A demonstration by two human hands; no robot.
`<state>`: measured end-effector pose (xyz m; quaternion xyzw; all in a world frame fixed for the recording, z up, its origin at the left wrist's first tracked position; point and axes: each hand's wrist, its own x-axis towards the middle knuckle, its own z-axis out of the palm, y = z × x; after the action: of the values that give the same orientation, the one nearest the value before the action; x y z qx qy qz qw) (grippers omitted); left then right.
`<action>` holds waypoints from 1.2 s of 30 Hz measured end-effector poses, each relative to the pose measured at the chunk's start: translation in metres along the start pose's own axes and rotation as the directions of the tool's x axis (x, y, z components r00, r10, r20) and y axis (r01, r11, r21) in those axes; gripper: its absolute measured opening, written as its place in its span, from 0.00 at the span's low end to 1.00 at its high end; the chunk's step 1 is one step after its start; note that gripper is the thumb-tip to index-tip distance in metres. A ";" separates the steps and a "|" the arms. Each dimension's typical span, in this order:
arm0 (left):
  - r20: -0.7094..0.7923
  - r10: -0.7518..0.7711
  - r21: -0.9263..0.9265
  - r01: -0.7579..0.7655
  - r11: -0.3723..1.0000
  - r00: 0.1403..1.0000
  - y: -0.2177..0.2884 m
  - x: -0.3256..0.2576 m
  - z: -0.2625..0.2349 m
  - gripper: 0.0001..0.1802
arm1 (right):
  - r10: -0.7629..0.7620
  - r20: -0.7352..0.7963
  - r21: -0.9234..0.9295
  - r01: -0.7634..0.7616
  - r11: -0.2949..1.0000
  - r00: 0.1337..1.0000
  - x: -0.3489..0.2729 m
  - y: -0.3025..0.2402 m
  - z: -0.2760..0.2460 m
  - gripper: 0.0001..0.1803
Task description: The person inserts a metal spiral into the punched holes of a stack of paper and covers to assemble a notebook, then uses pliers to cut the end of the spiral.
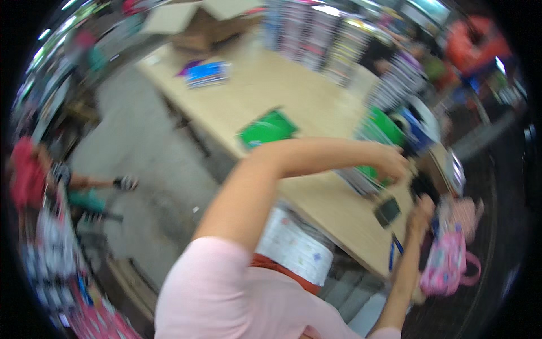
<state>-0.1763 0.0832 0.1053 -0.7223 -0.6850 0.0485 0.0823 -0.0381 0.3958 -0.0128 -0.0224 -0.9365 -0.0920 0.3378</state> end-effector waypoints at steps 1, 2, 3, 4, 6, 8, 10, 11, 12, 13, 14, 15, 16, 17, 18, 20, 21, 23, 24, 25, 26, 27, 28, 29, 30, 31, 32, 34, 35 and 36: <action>0.001 -0.018 -0.001 0.018 1.000 1.000 -0.003 -0.001 0.005 0.20 | -0.068 -0.056 0.106 0.073 0.992 0.996 0.009 0.009 0.008 0.18; -0.113 0.042 0.069 -0.034 0.997 0.993 0.000 0.001 0.002 0.19 | 0.050 0.051 0.300 -0.063 0.952 0.997 0.009 0.026 0.010 0.20; -0.073 0.046 0.100 -0.039 0.994 0.996 0.004 0.005 -0.007 0.20 | 0.015 0.046 0.297 -0.028 0.954 0.999 0.013 0.033 0.008 0.20; -0.033 0.050 0.134 -0.045 0.990 0.998 0.009 0.008 -0.018 0.21 | -0.021 0.037 0.295 0.009 0.956 0.999 0.018 0.040 0.004 0.21; -0.099 0.025 0.232 -0.002 0.973 0.995 0.013 -0.002 -0.039 0.17 | -0.081 0.022 0.328 0.069 0.942 0.997 0.032 0.024 -0.015 0.22; -0.214 -0.166 0.054 0.181 0.982 0.963 0.022 -0.023 -0.066 0.13 | 0.055 0.150 0.170 -0.081 0.982 0.987 0.037 0.000 -0.053 0.20; -0.333 -0.370 -0.160 0.335 0.929 0.867 0.041 -0.050 -0.093 0.11 | -0.060 -0.081 0.150 0.072 0.986 0.995 0.025 0.047 -0.046 0.19; -0.453 -0.422 -0.293 0.316 0.902 0.785 0.055 -0.069 -0.094 0.14 | -0.116 -0.201 0.134 0.145 0.980 0.973 0.020 0.069 -0.041 0.20; -0.570 -0.419 -0.402 0.205 0.893 0.707 0.067 -0.071 -0.095 0.17 | 0.019 -0.144 0.250 0.018 0.968 0.989 -0.008 0.096 -0.044 0.19; -0.663 -0.464 -0.483 0.138 0.865 0.587 0.089 -0.083 -0.086 0.20 | 0.128 -0.054 0.363 -0.100 0.926 0.990 -0.035 0.102 -0.058 0.20; -0.721 -0.545 -0.562 0.098 0.821 0.429 0.113 -0.112 -0.072 0.24 | 0.188 0.044 0.486 -0.185 0.854 0.981 -0.041 0.091 -0.062 0.20; -0.706 -0.610 -0.638 0.051 0.768 0.360 0.127 -0.112 -0.051 0.29 | 0.235 0.144 0.633 -0.273 0.725 0.961 -0.065 0.074 -0.085 0.20; -0.666 -0.692 -0.722 -0.009 0.691 0.277 0.143 -0.120 -0.018 0.35 | 0.227 0.260 0.760 -0.344 0.551 0.939 -0.067 0.042 -0.095 0.20; -0.590 -0.775 -0.767 0.142 0.625 0.225 0.157 -0.138 0.010 0.39 | 0.200 0.375 0.830 -0.424 0.362 0.905 -0.067 0.009 -0.101 0.20; -0.533 -0.837 -0.824 0.149 0.546 0.121 0.168 -0.139 0.028 0.36 | 0.217 0.378 0.815 -0.434 0.384 0.900 -0.069 -0.035 -0.115 0.19; -0.449 -0.889 -0.851 0.263 0.455 0.085 0.177 -0.155 0.070 0.32 | 0.186 0.492 0.753 -0.524 0.398 0.850 -0.055 -0.117 -0.154 0.19; -0.387 -0.922 -0.873 0.310 0.377 0.030 0.183 -0.153 0.093 0.32 | 0.129 0.596 0.699 -0.591 0.403 0.793 -0.039 -0.156 -0.178 0.19; -0.282 -0.959 -0.932 0.229 0.280 0.024 0.189 -0.139 0.084 0.20 | 0.058 0.434 0.813 -0.419 0.405 0.899 -0.045 -0.165 -0.156 0.15; -0.409 -0.912 -0.864 0.303 0.402 0.043 0.187 -0.136 0.088 0.15 | 0.032 0.467 0.762 -0.420 0.493 0.884 -0.042 -0.167 -0.153 0.14; -0.399 -0.916 -0.871 0.297 0.390 0.032 0.191 -0.124 0.081 0.14 | 0.029 0.446 0.766 -0.398 0.505 0.895 -0.044 -0.164 -0.148 0.14; -0.402 -0.914 -0.866 0.305 0.396 0.044 0.194 -0.115 0.077 0.15 | 0.062 0.426 0.789 -0.404 0.462 0.903 -0.048 -0.163 -0.144 0.13; -0.407 -0.912 -0.862 0.313 0.400 0.046 0.193 -0.110 0.073 0.15 | 0.086 0.403 0.814 -0.400 0.422 0.911 -0.046 -0.166 -0.141 0.13; -0.411 -0.911 -0.857 0.324 0.402 0.042 0.190 -0.106 0.070 0.16 | 0.105 0.379 0.839 -0.389 0.382 0.920 -0.041 -0.168 -0.140 0.12; -0.419 -0.907 -0.852 0.335 0.403 0.025 0.191 -0.104 0.074 0.18 | 0.109 0.387 0.839 -0.398 0.371 0.916 -0.040 -0.173 -0.139 0.11; -0.410 -0.912 -0.855 0.337 0.395 0.029 0.191 -0.103 0.078 0.18 | 0.109 0.394 0.840 -0.406 0.360 0.913 -0.037 -0.176 -0.139 0.11; -0.402 -0.915 -0.857 0.340 0.387 0.030 0.189 -0.103 0.081 0.18 | 0.107 0.400 0.842 -0.411 0.349 0.910 -0.033 -0.178 -0.138 0.10; -0.389 -0.921 -0.859 0.347 0.377 0.037 0.188 -0.104 0.082 0.18 | 0.098 0.409 0.836 -0.416 0.359 0.907 -0.031 -0.178 -0.136 0.09; -0.392 -0.919 -0.862 0.331 0.383 0.040 0.188 -0.103 0.083 0.18 | 0.079 0.426 0.823 -0.422 0.381 0.901 -0.028 -0.178 -0.132 0.08; -0.395 -0.918 -0.862 0.328 0.386 0.041 0.188 -0.104 0.083 0.18 | 0.069 0.414 0.826 -0.406 0.391 0.908 -0.025 -0.179 -0.132 0.08; -0.399 -0.915 -0.858 0.330 0.393 0.052 0.187 -0.106 0.083 0.18 | 0.059 0.401 0.829 -0.389 0.401 0.914 -0.023 -0.180 -0.133 0.08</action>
<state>-0.0142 -0.0268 -0.0155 -0.2078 -0.7660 -0.5696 0.2135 0.0440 0.1949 0.0449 0.0186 -0.8685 0.4700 0.1564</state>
